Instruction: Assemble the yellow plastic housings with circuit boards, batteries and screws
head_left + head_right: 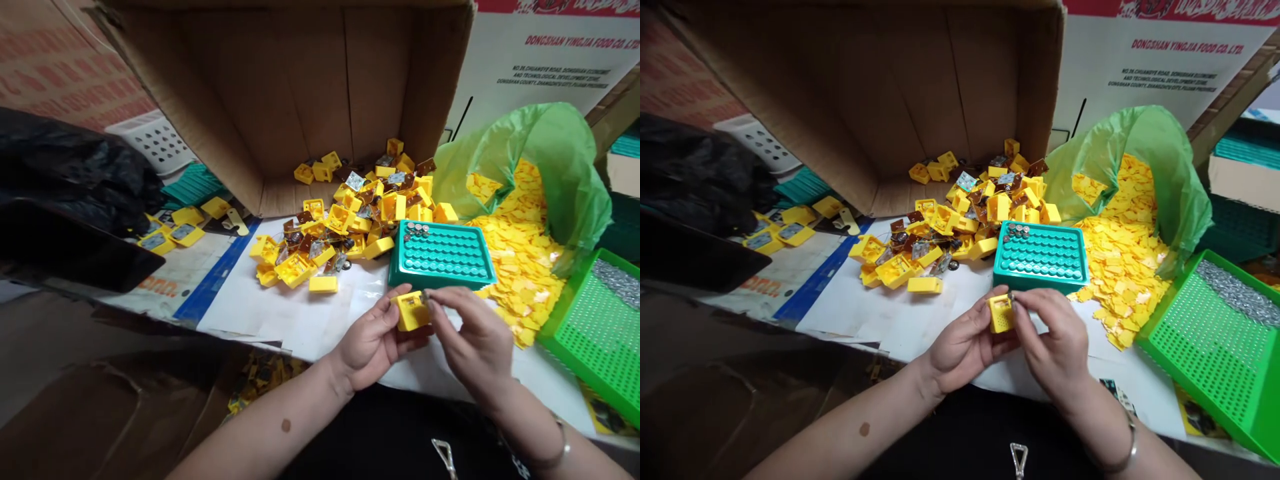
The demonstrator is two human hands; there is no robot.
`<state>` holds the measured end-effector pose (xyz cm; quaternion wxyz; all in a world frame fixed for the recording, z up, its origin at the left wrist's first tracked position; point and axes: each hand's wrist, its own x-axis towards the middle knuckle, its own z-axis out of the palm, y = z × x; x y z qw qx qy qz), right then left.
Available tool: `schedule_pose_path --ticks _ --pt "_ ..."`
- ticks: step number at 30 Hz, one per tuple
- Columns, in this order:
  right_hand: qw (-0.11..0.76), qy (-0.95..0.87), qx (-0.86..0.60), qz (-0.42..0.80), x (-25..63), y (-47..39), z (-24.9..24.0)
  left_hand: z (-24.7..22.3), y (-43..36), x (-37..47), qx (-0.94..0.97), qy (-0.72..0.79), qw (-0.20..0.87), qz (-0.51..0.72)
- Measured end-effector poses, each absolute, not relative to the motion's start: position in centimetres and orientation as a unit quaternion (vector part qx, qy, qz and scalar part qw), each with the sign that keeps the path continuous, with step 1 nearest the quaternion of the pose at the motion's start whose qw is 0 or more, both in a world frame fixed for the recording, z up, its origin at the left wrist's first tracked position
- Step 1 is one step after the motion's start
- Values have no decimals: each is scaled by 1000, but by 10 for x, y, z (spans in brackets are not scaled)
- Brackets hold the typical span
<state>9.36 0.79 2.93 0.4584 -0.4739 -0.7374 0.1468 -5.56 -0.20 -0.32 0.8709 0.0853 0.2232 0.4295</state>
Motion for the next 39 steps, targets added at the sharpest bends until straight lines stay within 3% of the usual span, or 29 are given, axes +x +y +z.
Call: schedule_pose_path --ticks 5,10,14,16,20,26,29,34,37,39 --pt "452 -746 -468 138 86 -2 4 -6 -7 -46 72 222 869 437" --pt "453 -663 -524 283 96 3 21 -7 -7 -48 89 234 870 426" --pt "288 -637 -551 455 106 9 40 -9 -9 -47 139 264 857 420" --pt "233 -620 -573 483 109 8 41 -9 -10 -45 171 282 848 414" --pt "227 -658 -604 388 114 0 38 -8 -10 -45 165 279 858 397" --pt "314 -800 -499 113 104 31 68 -5 -4 -48 113 258 871 403" --pt "243 -833 -496 -25 90 72 79 -3 -2 -49 108 265 867 408" --pt "68 -895 -434 -79 75 116 80 -3 -3 -50 105 267 863 416" --pt "64 -906 -407 -94 77 111 81 -4 -3 -52 100 264 863 420" --pt "121 -901 -410 -78 83 94 80 -4 -3 -52 92 257 863 426"
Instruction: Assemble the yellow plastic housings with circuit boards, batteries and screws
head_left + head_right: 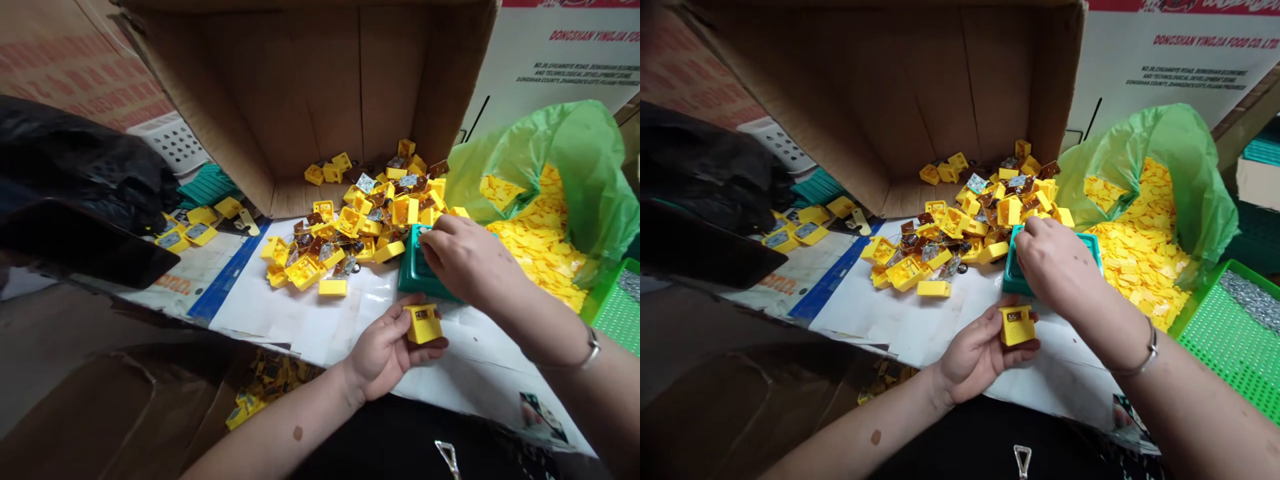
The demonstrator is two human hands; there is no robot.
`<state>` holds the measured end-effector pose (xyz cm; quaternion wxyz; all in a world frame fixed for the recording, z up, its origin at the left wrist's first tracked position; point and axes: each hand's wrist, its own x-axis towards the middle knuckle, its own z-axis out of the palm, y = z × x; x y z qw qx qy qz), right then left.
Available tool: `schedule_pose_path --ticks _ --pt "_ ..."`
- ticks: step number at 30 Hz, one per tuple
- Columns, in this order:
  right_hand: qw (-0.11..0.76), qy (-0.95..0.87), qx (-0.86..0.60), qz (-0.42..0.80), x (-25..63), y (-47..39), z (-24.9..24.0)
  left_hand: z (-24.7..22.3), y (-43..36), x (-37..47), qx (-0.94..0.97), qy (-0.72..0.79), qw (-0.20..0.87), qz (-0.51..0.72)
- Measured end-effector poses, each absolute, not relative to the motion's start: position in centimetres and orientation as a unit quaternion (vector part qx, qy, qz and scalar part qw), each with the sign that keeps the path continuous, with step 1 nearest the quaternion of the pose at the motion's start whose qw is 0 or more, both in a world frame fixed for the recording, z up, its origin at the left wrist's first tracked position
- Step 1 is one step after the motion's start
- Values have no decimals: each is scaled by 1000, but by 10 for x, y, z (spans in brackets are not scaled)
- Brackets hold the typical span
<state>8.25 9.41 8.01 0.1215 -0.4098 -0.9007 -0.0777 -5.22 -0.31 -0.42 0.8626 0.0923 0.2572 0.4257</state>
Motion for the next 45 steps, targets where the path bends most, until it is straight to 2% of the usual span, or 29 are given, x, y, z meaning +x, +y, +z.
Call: schedule_pose_path --ticks 3,5,8,10,12,17,18,22,24,26,28,30,32,34,37,39,41,43,45 --pt "247 -855 -449 79 93 55 71 -5 -3 -53 86 247 863 432" --pt "275 -789 -492 244 99 29 59 -5 -4 -52 85 247 862 434" --pt "297 -662 -541 425 103 6 41 -6 -6 -51 95 253 857 439" --pt "317 -578 -548 515 101 1 33 -7 -8 -48 120 262 850 441" --pt "330 -537 -546 553 101 0 29 -8 -11 -45 156 283 834 448" --pt "328 -662 -576 349 109 -8 21 -12 -13 -43 313 373 758 434" --pt "324 -664 -578 346 112 -11 19 -12 -13 -44 329 371 765 411" --pt "311 -570 -573 500 120 -26 10 -10 -7 -51 316 288 868 255" --pt "320 -557 -554 530 125 -29 8 -8 -6 -52 309 275 884 218" --pt "340 -591 -538 495 136 -25 8 -5 -6 -50 288 287 881 240" --pt "336 -667 -549 375 153 -14 12 0 -7 -45 258 299 877 275" --pt "255 -752 -580 181 172 1 19 4 -7 -39 241 312 871 293" --pt "115 -807 -578 43 186 17 26 8 -7 -31 247 341 858 293" --pt "4 -840 -541 -27 192 28 31 11 -6 -22 263 377 839 291" --pt "-46 -864 -492 -91 194 34 32 14 -5 -11 265 402 826 293" --pt "-2 -862 -493 -119 196 29 30 14 -4 -8 247 407 830 291" --pt "117 -842 -517 -101 198 20 25 13 -2 -7 227 412 835 285" --pt "261 -803 -536 -10 196 8 21 11 -1 -8 215 412 840 280" --pt "370 -746 -538 132 189 -6 17 9 0 -8 208 407 844 280"
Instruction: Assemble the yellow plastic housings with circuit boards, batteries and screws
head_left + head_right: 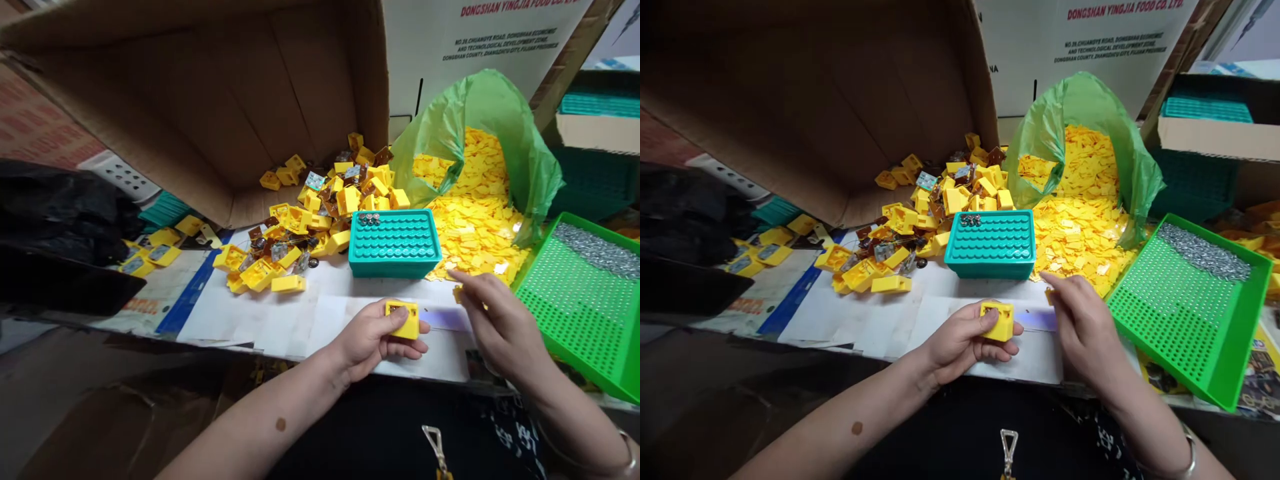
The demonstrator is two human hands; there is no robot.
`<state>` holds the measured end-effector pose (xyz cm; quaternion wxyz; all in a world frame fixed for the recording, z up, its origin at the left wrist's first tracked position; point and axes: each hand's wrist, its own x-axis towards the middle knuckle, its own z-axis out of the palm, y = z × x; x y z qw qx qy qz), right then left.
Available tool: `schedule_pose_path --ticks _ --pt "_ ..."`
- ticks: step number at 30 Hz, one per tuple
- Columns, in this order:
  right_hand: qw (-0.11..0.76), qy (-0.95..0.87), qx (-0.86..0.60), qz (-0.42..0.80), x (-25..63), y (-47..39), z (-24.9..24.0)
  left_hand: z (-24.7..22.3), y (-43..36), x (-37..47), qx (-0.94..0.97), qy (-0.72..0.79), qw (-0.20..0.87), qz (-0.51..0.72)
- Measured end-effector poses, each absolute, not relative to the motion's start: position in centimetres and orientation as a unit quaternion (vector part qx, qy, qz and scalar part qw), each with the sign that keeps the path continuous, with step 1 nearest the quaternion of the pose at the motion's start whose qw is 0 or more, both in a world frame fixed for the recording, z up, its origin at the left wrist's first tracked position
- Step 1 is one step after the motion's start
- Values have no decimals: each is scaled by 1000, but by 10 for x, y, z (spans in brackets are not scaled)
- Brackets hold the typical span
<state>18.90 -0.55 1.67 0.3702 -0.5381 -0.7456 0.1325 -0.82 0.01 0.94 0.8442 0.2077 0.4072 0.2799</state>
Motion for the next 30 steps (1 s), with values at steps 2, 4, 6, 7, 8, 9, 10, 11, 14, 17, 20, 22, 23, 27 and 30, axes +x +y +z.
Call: schedule_pose_path --ticks 2,4,6,7,8,9,10,11,14,17,20,22,23,27,30 --pt "441 -670 -531 271 178 -16 12 9 1 -8 205 403 846 282" --pt "494 -585 -518 381 166 -22 5 9 0 -7 205 401 846 286" --pt "505 -537 -502 452 158 -25 -1 9 -1 -7 211 396 848 283" --pt "498 -537 -498 465 156 -25 -3 8 -1 -8 216 391 850 280" --pt "486 -554 -498 457 156 -26 -5 8 -2 -8 222 386 852 276" --pt "474 -582 -500 431 157 -26 -7 7 -3 -9 229 381 854 271" --pt "463 -620 -501 388 158 -27 -9 6 -3 -10 236 376 855 267" --pt "453 -665 -492 332 161 -28 -10 5 -3 -12 244 373 856 263" --pt "429 -799 -401 129 168 -31 -14 4 -3 -14 273 359 861 236" --pt "416 -841 -344 40 172 -31 -14 3 -1 -14 290 356 862 217" --pt "438 -777 -430 139 172 -28 -5 4 -3 -11 284 370 846 259" --pt "453 -701 -493 244 169 -27 4 5 -5 -8 292 380 831 283" --pt "454 -664 -515 297 166 -28 9 5 -6 -6 306 384 823 284" --pt "388 -568 -576 442 154 -33 21 7 -10 -3 426 387 767 283" --pt "337 -553 -613 453 146 -36 25 8 -11 -5 503 390 717 285"
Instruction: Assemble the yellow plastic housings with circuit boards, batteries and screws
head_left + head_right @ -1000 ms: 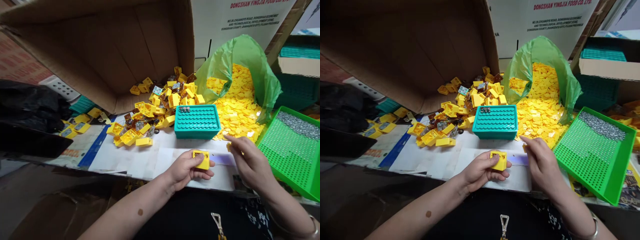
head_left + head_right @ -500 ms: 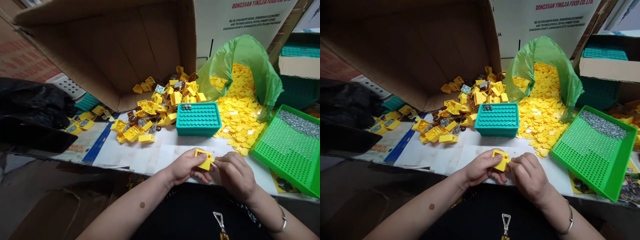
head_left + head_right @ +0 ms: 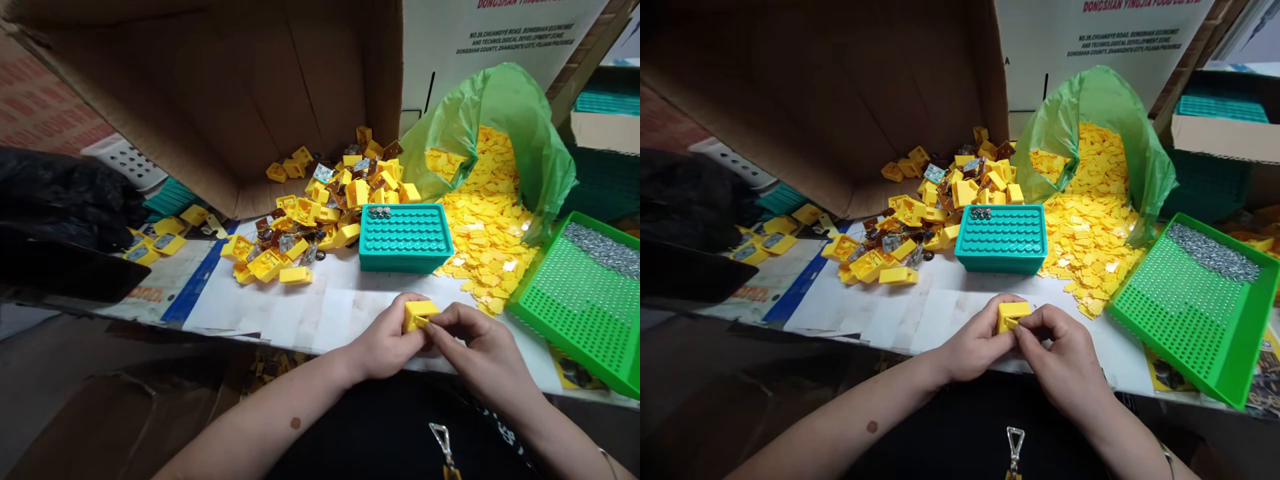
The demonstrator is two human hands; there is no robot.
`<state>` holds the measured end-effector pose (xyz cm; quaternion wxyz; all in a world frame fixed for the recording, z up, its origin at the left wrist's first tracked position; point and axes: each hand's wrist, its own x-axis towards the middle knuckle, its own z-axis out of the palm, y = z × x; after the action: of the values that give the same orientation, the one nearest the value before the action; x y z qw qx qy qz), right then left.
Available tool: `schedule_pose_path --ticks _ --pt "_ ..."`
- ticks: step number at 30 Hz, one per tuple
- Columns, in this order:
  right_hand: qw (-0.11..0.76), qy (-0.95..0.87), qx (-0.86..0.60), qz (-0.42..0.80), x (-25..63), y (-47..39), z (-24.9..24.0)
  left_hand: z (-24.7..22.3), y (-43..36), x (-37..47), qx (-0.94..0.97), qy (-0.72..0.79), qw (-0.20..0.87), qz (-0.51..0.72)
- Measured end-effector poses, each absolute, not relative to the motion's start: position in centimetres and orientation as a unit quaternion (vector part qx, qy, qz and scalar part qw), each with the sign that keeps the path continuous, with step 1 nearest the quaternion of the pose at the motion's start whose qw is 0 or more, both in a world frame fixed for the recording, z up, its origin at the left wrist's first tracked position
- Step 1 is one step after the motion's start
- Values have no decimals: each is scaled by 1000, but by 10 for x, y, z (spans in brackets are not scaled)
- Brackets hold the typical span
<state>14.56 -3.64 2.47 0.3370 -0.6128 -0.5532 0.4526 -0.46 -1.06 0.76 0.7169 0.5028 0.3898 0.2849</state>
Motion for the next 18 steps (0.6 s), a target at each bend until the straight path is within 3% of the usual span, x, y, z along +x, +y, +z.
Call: schedule_pose_path --ticks 7,10,16,18 --pt "291 -503 -608 542 148 -30 27 5 -6 -14 553 355 722 218" --pt "311 -527 -572 546 149 -29 15 3 -3 -17 560 335 730 205" --pt "350 -673 -490 429 156 -39 -5 7 -4 -15 483 328 788 195" --pt "395 -710 -476 336 176 -47 4 8 -6 -15 417 345 816 202"
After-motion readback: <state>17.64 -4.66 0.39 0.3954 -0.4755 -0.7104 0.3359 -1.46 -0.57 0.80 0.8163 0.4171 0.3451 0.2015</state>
